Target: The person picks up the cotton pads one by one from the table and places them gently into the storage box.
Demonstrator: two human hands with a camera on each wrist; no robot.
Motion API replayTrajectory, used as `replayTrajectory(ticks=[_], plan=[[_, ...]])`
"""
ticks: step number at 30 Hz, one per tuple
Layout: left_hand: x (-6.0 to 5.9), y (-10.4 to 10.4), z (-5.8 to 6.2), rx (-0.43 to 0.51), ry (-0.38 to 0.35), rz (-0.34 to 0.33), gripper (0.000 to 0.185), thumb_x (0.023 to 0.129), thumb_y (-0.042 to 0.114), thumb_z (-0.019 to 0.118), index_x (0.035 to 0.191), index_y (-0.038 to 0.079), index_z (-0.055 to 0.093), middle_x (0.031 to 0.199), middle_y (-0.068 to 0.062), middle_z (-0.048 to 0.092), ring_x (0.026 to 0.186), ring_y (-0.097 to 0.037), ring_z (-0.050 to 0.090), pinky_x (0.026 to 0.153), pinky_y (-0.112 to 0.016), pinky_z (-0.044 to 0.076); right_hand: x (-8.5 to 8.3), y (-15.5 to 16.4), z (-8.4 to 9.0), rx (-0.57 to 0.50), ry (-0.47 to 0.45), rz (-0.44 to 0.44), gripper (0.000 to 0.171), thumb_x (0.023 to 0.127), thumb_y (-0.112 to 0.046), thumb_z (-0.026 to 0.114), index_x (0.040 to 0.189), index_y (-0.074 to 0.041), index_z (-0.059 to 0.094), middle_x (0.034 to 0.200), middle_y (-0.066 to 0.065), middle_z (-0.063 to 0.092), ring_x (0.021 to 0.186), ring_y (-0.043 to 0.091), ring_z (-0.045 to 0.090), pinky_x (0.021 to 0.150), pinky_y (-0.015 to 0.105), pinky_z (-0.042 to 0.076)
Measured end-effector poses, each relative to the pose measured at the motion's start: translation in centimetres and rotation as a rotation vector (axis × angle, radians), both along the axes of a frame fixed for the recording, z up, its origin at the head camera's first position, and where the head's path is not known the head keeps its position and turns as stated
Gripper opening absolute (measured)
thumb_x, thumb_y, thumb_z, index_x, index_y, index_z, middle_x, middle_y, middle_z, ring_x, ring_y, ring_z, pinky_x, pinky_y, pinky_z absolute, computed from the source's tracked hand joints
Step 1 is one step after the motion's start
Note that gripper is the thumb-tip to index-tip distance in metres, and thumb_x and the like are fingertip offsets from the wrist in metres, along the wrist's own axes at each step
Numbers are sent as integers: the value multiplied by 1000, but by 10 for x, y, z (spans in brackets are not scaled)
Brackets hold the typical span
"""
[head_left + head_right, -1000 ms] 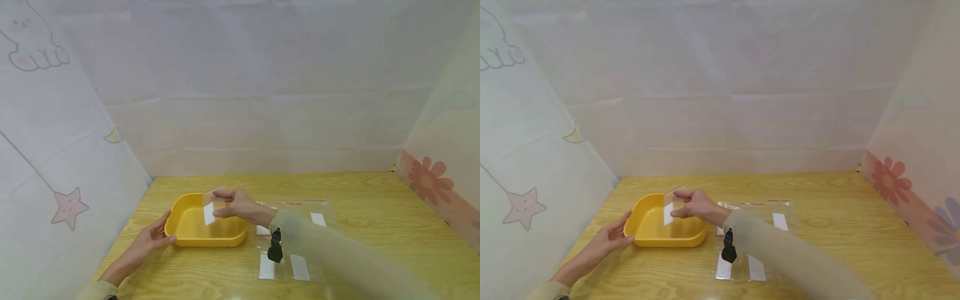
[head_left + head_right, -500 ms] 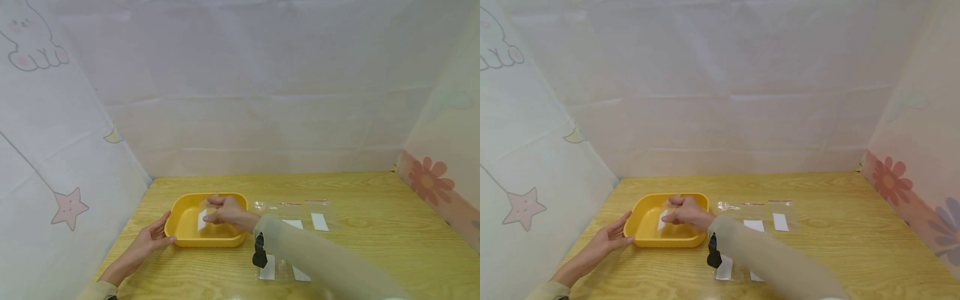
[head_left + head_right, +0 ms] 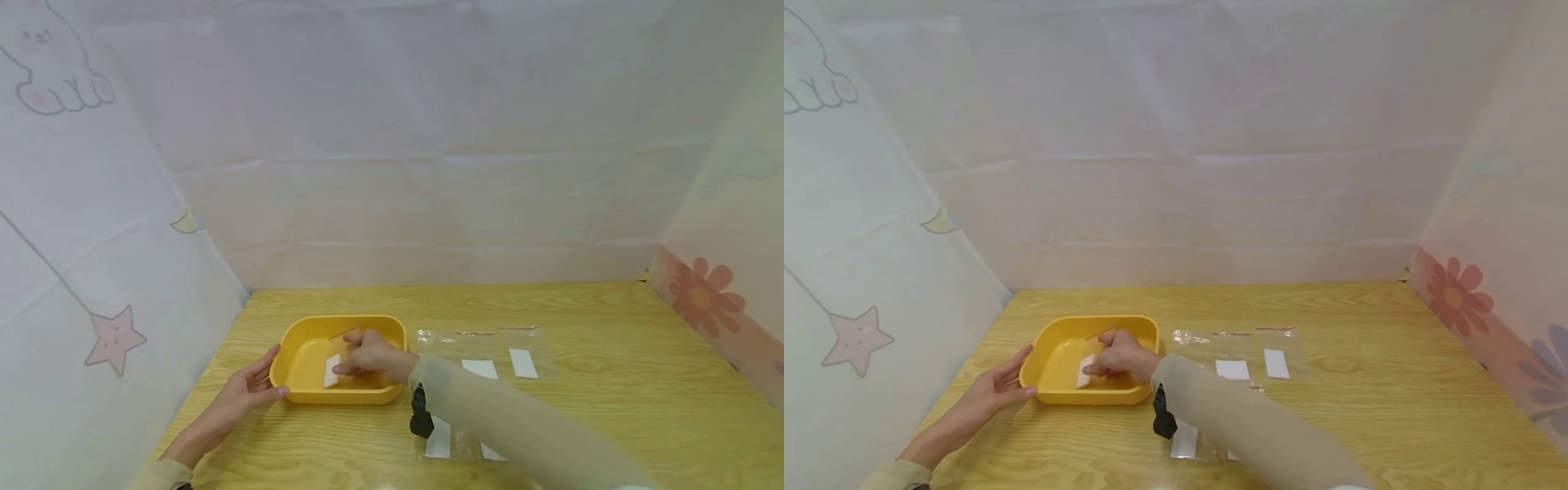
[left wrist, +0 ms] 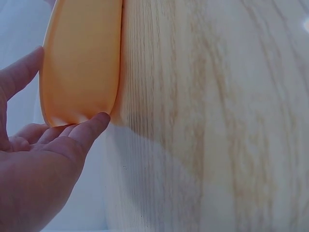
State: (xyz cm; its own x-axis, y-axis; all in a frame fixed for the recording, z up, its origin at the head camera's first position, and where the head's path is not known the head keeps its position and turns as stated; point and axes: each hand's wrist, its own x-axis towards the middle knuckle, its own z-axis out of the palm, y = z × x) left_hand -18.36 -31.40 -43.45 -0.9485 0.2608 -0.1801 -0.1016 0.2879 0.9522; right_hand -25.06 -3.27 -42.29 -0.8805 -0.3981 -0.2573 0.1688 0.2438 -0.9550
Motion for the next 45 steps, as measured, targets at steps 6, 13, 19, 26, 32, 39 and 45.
replayTrajectory(ticks=[6, 13, 19, 26, 32, 39, 45], plan=[[0, 2, 0, 16, 0, -13, 90, 103, 16, 72, 170, 11, 12, 173, -16, 12, 151, -44, 31, 107, -31, 50, 1, 12, 16, 173, 60, 80, 80, 85, -5, 89, 155, 4, 49, 71, 10, 69, 62, 20, 64, 72, 38, 63], [1, 0, 2, -5, 6, -9, 90, 103, 19, 72, 170, 12, 14, 173, -16, 15, 150, -44, 34, 107, -34, 51, 3, 23, 33, 247, 77, 173, 69, 87, 0, 85, 147, 10, 54, 89, 14, 74, 85, 37, 76, 79, 44, 64], [1, 1, 2, -6, 5, -16, 90, 103, 19, 72, 170, 11, 14, 172, -16, 17, 150, -44, 35, 108, -34, 50, 6, 23, 33, 309, 99, 213, 57, 86, 1, 84, 137, 13, 62, 96, 13, 72, 77, 33, 74, 75, 43, 64], [-1, 2, 4, -5, 8, -12, 90, 103, 18, 72, 170, 11, 13, 172, -16, 16, 150, -43, 35, 107, -33, 50, 2, 28, 35, 353, 413, 255, 42, 86, 0, 83, 126, 8, 73, 116, 22, 75, 82, 23, 73, 73, 30, 60], [1, 2, 4, -6, 6, 3, 91, 102, 16, 72, 170, 10, 13, 171, -19, 17, 149, -45, 35, 106, -33, 51, 6, 58, 51, 265, 595, 312, 32, 94, -9, 81, 125, -1, 77, 98, 1, 78, 86, 17, 72, 75, 28, 58], [0, 1, 4, -5, 15, -4, 91, 103, 17, 72, 170, 10, 12, 172, -19, 17, 150, -45, 34, 106, -33, 51, 10, 142, 64, 261, 649, 292, 36, 96, -20, 81, 128, -4, 75, 104, -2, 75, 83, 14, 64, 70, 30, 55], [-1, -1, 2, -6, 7, -11, 91, 103, 17, 72, 170, 9, 12, 172, -18, 15, 150, -45, 33, 107, -34, 50, 11, 231, 48, 349, 701, 198, 42, 94, -27, 84, 128, -4, 75, 112, 3, 75, 82, 17, 60, 63, 30, 48]])
